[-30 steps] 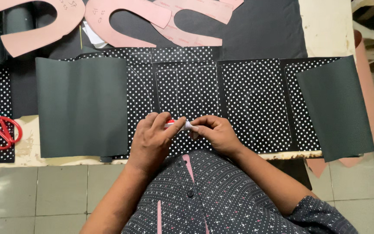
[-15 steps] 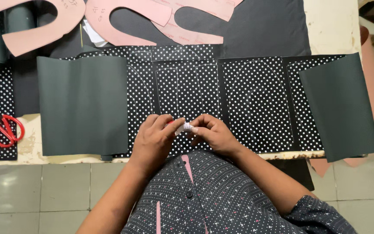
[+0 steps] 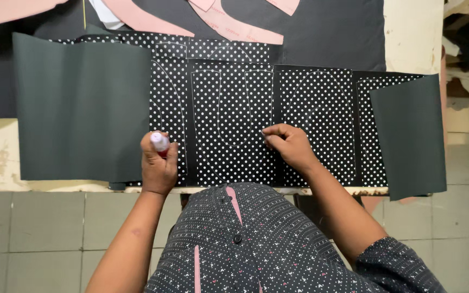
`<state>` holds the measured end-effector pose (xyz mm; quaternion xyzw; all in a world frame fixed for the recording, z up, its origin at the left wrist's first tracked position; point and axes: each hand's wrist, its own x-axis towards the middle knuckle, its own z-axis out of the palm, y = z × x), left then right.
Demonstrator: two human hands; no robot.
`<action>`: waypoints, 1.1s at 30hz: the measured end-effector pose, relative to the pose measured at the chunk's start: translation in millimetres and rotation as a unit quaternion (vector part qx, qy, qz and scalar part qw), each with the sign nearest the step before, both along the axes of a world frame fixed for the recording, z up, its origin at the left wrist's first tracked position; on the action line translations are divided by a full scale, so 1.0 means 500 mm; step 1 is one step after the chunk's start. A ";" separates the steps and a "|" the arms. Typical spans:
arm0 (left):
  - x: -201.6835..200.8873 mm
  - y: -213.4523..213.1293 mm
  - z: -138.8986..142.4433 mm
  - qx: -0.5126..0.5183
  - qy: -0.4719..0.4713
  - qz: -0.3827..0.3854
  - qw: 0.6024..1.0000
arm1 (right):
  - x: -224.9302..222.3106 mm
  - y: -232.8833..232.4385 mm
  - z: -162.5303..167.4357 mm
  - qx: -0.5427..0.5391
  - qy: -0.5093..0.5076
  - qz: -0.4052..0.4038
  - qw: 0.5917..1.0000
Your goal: The person uses a white marker to trace garment pattern outlines on black polka-dotted fabric laid on a table. They hold the fabric steady with one hand while drawing with the other, then reposition the fabric to continue marking additional sections.
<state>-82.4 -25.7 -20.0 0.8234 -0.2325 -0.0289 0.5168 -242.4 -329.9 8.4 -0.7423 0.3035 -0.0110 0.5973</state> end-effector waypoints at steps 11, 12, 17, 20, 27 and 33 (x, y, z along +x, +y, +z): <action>-0.015 -0.016 -0.016 -0.030 -0.056 0.009 0.998 | 0.056 0.001 0.014 -0.333 -0.079 0.118 0.932; -0.016 -0.017 -0.017 -0.028 -0.061 0.010 0.998 | 0.060 0.002 0.011 -0.346 -0.073 0.117 0.928; -0.023 -0.019 -0.023 -0.020 -0.063 0.011 0.998 | 0.051 -0.004 0.010 -0.402 -0.078 0.151 0.900; -0.025 -0.020 -0.025 -0.008 -0.070 0.013 0.997 | 0.043 -0.010 0.013 -0.417 -0.067 0.163 0.892; -0.025 -0.021 -0.025 0.010 -0.062 0.009 0.998 | 0.052 -0.001 0.008 -0.387 -0.057 0.125 0.912; -0.025 -0.023 -0.023 0.014 -0.065 0.009 0.998 | 0.056 -0.005 0.009 -0.378 -0.063 0.128 0.915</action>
